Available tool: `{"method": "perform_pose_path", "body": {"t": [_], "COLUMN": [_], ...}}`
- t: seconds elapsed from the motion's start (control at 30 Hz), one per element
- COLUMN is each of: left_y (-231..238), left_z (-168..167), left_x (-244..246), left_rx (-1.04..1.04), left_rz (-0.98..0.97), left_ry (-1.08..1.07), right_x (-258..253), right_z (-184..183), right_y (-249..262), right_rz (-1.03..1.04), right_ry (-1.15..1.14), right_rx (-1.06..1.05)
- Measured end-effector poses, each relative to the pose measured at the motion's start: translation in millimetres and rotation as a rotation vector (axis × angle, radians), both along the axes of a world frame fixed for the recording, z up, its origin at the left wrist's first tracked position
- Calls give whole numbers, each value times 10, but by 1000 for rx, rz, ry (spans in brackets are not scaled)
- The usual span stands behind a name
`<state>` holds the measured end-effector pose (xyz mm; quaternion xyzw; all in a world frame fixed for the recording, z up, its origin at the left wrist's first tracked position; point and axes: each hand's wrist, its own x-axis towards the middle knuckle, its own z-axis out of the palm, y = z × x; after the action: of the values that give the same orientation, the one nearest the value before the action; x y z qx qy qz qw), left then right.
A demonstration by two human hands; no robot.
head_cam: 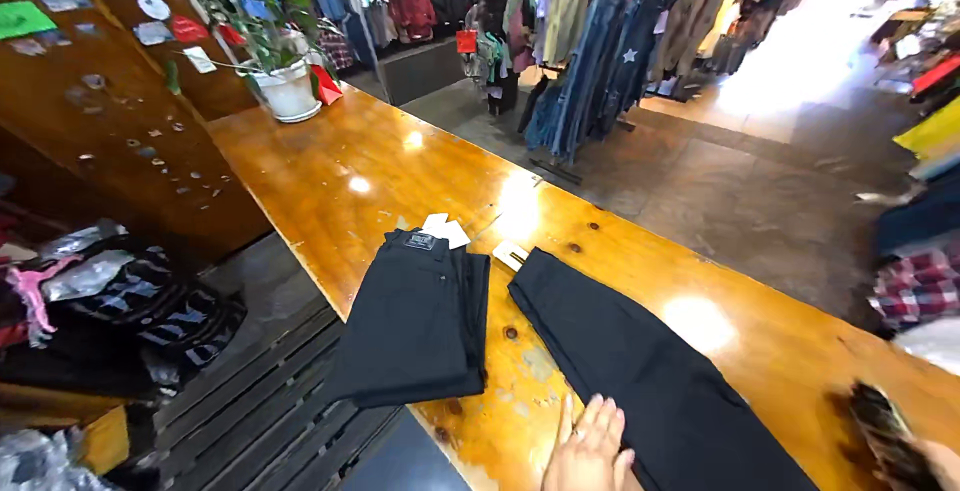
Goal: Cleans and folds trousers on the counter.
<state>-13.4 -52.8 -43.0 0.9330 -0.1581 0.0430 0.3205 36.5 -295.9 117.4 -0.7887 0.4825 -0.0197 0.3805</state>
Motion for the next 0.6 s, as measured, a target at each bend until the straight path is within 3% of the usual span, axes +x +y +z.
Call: {"method": "perform_pose_path", "body": {"t": [0.07,0.13,0.23,0.33,0.43,0.6], "left_y": [11,16,118,318,516,749], "left_z": [25,85,79,146,348,386], "left_x": [20,25,16,119,459,1186], "left_rx": [51,95,57,-111,-250,-393], "left_rz": [-15,-38,-35,50,135,167], "left_ry": [38,113,102,1,52,197], "right_x": [-197,-288,-549,-1291,-2373,-4197], "right_z": [-530,-859,-722,-603,-524,-846], "right_y": [-956,-1417,-1465,-1555,-1593,-1474], "right_rz": [310,305,258,167,-78,-811], "right_ry": [-158,-159,-103,-265,-350,-493], "right_rx": [10,-67,-196,-157,-257,-539]}}
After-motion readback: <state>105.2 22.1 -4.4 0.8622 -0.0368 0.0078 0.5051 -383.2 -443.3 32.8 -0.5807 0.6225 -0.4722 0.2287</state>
